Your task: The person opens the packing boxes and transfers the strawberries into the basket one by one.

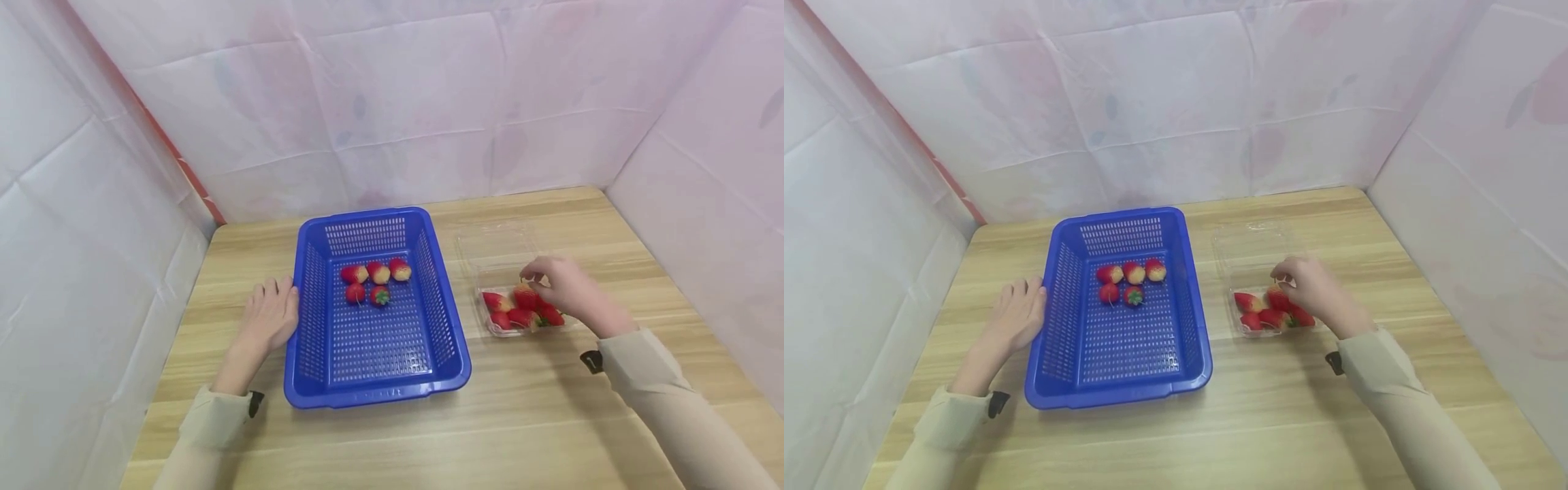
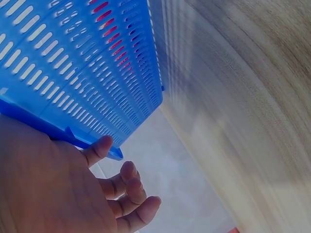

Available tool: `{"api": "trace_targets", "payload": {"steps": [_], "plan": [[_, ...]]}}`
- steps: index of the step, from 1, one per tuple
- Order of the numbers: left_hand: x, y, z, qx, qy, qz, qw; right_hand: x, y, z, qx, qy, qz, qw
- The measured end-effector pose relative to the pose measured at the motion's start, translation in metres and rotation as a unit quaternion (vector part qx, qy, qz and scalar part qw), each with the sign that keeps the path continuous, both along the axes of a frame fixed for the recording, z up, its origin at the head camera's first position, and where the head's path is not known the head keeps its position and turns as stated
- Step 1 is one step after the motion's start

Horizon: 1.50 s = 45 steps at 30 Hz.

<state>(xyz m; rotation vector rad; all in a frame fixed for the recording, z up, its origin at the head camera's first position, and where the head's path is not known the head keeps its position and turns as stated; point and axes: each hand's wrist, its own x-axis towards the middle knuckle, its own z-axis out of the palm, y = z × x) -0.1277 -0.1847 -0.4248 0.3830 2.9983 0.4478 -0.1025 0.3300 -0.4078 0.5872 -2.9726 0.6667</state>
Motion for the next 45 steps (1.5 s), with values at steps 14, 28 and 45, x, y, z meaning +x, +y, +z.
{"api": "trace_targets", "payload": {"steps": [14, 28, 45], "plan": [[-0.003, 0.002, 0.002, -0.018, 0.010, 0.000, 0.9998, 0.010, -0.030, -0.028, -0.020, -0.058, -0.048, 0.997], [-0.002, 0.003, 0.005, -0.010, -0.001, 0.006, 0.9999, 0.006, -0.040, -0.033, -0.033, -0.125, -0.086, 0.988], [0.001, 0.001, 0.003, 0.000, -0.009, 0.008, 0.9999, 0.008, -0.041, -0.034, -0.038, -0.070, -0.109, 0.991]]}}
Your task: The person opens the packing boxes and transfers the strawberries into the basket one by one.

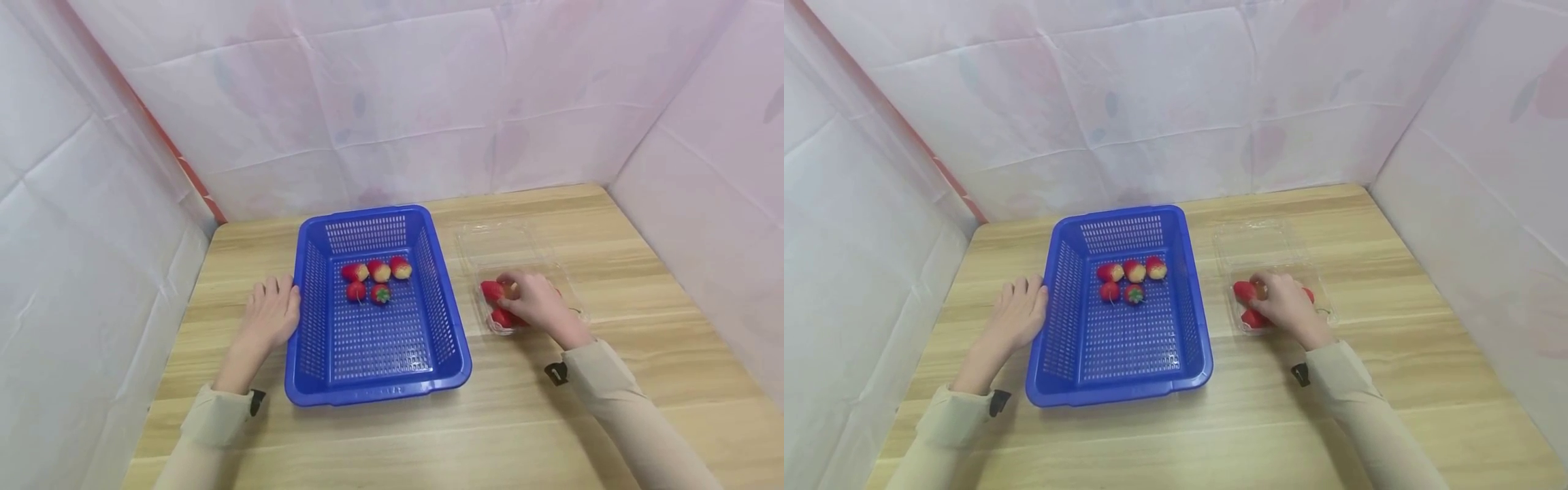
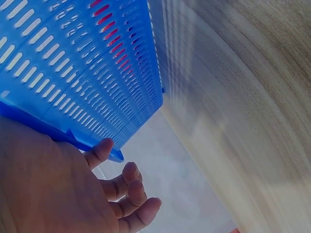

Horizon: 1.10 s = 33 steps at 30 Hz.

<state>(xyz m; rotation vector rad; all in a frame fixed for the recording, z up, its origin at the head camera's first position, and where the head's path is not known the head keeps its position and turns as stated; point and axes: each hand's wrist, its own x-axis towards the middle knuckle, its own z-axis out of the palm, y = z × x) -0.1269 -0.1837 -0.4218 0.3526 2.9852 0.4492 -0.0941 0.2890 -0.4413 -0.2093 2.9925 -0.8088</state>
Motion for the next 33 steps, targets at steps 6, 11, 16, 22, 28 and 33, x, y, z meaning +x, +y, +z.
{"api": "trace_targets", "payload": {"steps": [6, 11, 16, 22, 28, 33], "plan": [[0.002, -0.001, 0.000, -0.001, 0.002, 0.003, 1.0000, 0.001, 0.000, 0.000, -0.013, 0.028, -0.002, 1.000], [0.001, 0.000, 0.000, 0.002, 0.001, 0.002, 1.0000, 0.003, 0.001, 0.004, -0.007, 0.034, -0.005, 0.999], [0.000, 0.001, 0.001, 0.006, -0.003, 0.004, 1.0000, 0.004, 0.002, 0.010, -0.004, 0.047, -0.006, 0.999], [-0.001, 0.001, 0.001, 0.005, -0.001, 0.006, 1.0000, 0.004, -0.001, 0.018, -0.018, 0.078, -0.005, 0.997], [0.001, 0.002, 0.001, -0.001, 0.001, 0.003, 1.0000, 0.008, -0.011, 0.032, -0.029, 0.083, -0.009, 0.996], [0.001, 0.002, 0.000, 0.002, 0.003, 0.002, 1.0000, 0.006, -0.024, 0.046, -0.041, 0.089, -0.005, 0.995]]}}
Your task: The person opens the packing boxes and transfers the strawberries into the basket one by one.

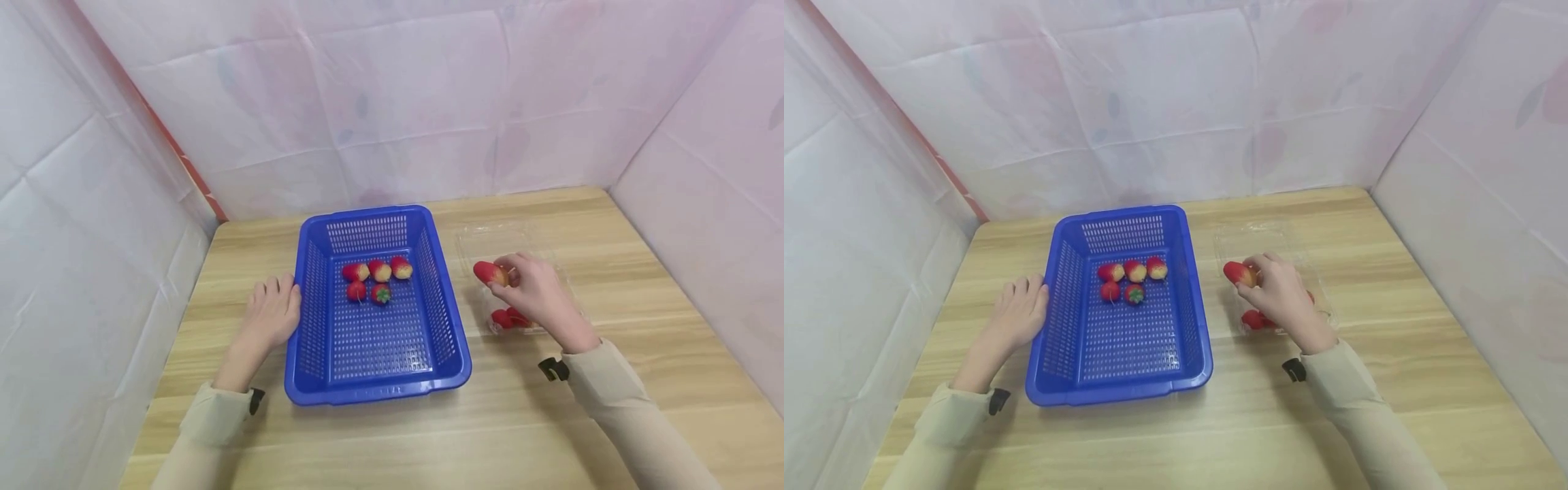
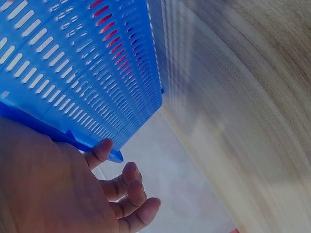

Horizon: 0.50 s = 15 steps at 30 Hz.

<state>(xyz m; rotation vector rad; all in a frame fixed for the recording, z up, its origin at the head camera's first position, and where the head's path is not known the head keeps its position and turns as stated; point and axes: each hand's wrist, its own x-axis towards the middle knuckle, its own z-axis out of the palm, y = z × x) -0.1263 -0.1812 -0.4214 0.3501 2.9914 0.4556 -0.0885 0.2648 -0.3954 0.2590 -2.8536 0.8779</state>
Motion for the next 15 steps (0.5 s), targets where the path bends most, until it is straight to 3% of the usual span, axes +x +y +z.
{"api": "trace_targets", "payload": {"steps": [9, 15], "plan": [[-0.001, -0.001, -0.001, 0.002, 0.000, 0.003, 1.0000, -0.012, -0.026, 0.021, -0.047, -0.015, 0.018, 0.999], [-0.002, 0.000, -0.001, 0.000, 0.001, 0.001, 1.0000, -0.021, -0.045, 0.033, -0.051, -0.027, 0.030, 0.998]]}}
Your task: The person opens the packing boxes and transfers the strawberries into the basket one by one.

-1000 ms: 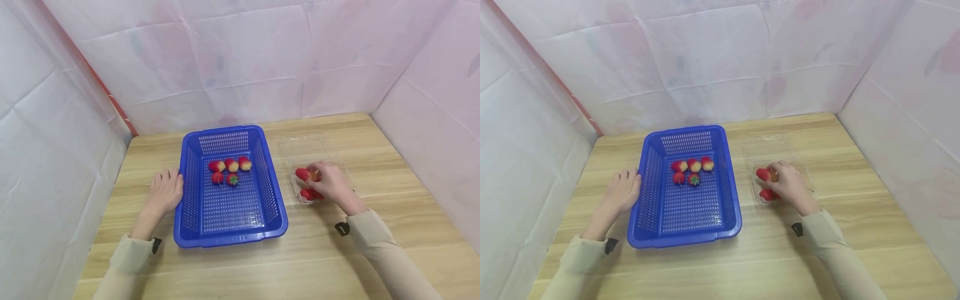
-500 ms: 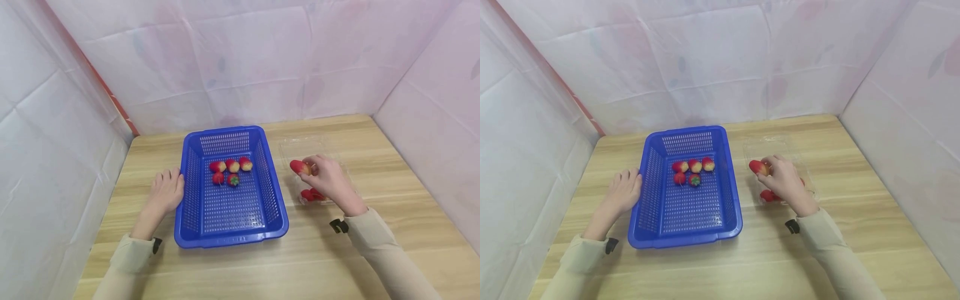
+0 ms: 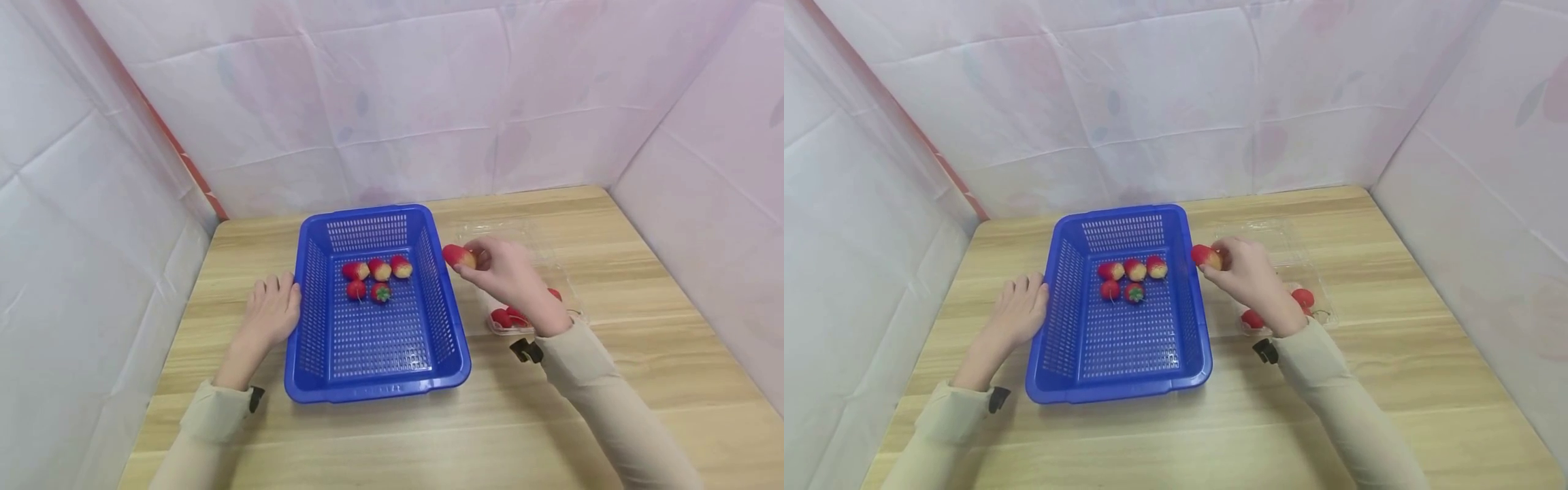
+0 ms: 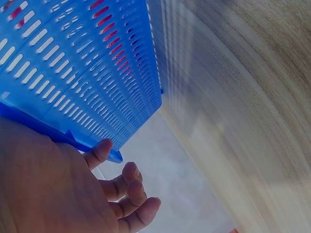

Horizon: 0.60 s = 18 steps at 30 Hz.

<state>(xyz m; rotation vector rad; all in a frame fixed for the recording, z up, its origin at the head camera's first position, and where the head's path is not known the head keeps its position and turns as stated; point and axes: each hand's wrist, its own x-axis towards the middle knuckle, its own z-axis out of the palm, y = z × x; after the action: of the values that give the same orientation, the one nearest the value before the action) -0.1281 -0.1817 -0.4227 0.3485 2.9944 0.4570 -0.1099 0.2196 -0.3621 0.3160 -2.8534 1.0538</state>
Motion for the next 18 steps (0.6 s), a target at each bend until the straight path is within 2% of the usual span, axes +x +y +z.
{"api": "trace_targets", "payload": {"steps": [6, 11, 18], "plan": [[-0.001, 0.000, 0.000, -0.002, 0.000, -0.001, 1.0000, -0.011, -0.025, 0.011, 0.003, -0.023, 0.013, 1.000], [-0.001, 0.000, 0.001, 0.002, -0.006, -0.001, 1.0000, -0.023, -0.043, 0.012, 0.000, -0.049, 0.028, 0.998], [0.000, 0.000, 0.001, 0.000, -0.009, -0.002, 1.0000, -0.036, -0.064, 0.012, 0.011, -0.112, 0.044, 0.993]]}}
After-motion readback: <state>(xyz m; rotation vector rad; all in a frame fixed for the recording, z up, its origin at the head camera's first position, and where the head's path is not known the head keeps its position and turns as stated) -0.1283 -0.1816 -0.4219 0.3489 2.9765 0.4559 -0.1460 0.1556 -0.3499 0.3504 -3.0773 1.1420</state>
